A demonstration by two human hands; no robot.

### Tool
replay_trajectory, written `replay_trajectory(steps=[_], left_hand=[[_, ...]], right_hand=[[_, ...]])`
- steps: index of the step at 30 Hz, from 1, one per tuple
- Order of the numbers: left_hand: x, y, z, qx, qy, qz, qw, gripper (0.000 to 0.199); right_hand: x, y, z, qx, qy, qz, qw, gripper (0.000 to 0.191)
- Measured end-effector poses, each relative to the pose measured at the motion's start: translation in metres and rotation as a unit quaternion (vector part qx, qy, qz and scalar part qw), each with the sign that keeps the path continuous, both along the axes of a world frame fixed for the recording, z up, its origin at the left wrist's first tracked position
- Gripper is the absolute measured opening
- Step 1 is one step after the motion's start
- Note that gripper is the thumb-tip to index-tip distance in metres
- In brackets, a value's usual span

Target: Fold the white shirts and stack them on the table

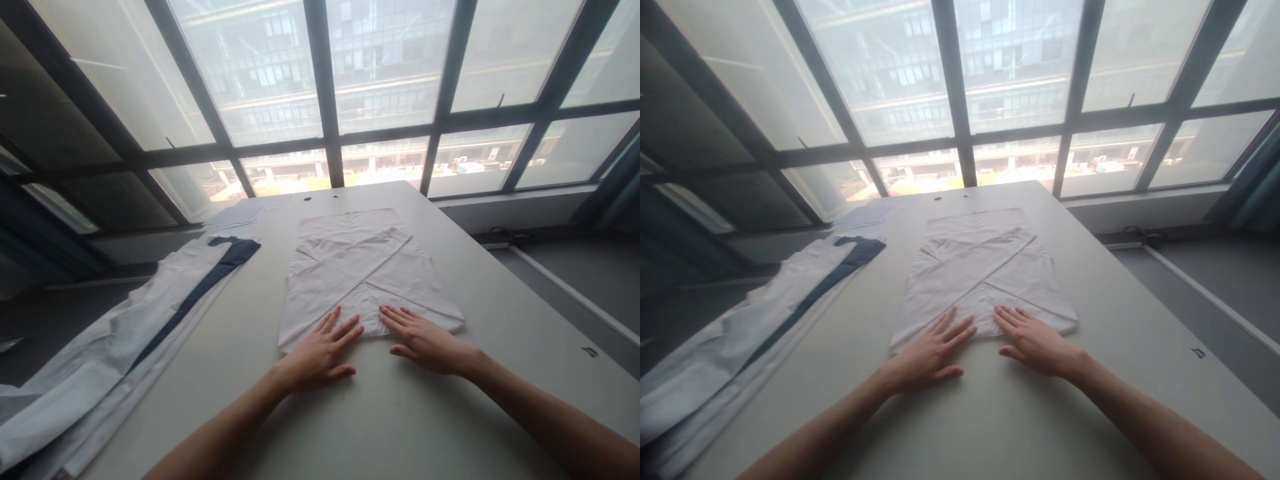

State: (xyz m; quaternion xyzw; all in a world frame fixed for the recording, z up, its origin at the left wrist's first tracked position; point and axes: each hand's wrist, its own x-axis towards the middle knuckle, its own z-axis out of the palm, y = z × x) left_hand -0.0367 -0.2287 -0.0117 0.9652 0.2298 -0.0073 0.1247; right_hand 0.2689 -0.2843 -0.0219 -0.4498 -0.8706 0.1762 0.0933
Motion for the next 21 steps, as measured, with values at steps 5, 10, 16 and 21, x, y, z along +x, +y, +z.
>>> replay_trajectory(steps=[5, 10, 16, 21], left_hand=[[-0.0012, -0.0002, -0.0006, 0.000, -0.006, 0.009, 1.000, 0.081], [-0.0018, 0.0002, -0.0011, 0.007, -0.024, 0.005, 1.000, 0.080], [-0.0021, 0.0013, -0.0039, 0.012, -0.021, 0.005, 1.000, 0.081], [-0.0014, 0.0009, -0.0037, 0.029, -0.020, 0.005, 0.999, 0.081]], right_hand=[[-0.0002, 0.0001, -0.0002, 0.002, -0.006, -0.007, 1.000, 0.072], [-0.0002, 0.0000, 0.0008, 0.009, 0.013, -0.002, 1.000, 0.070], [-0.0009, -0.0002, 0.0003, 0.016, 0.011, -0.005, 1.000, 0.070], [-0.0071, -0.0035, 0.0086, 0.076, 0.039, -0.012, 0.996, 0.059]])
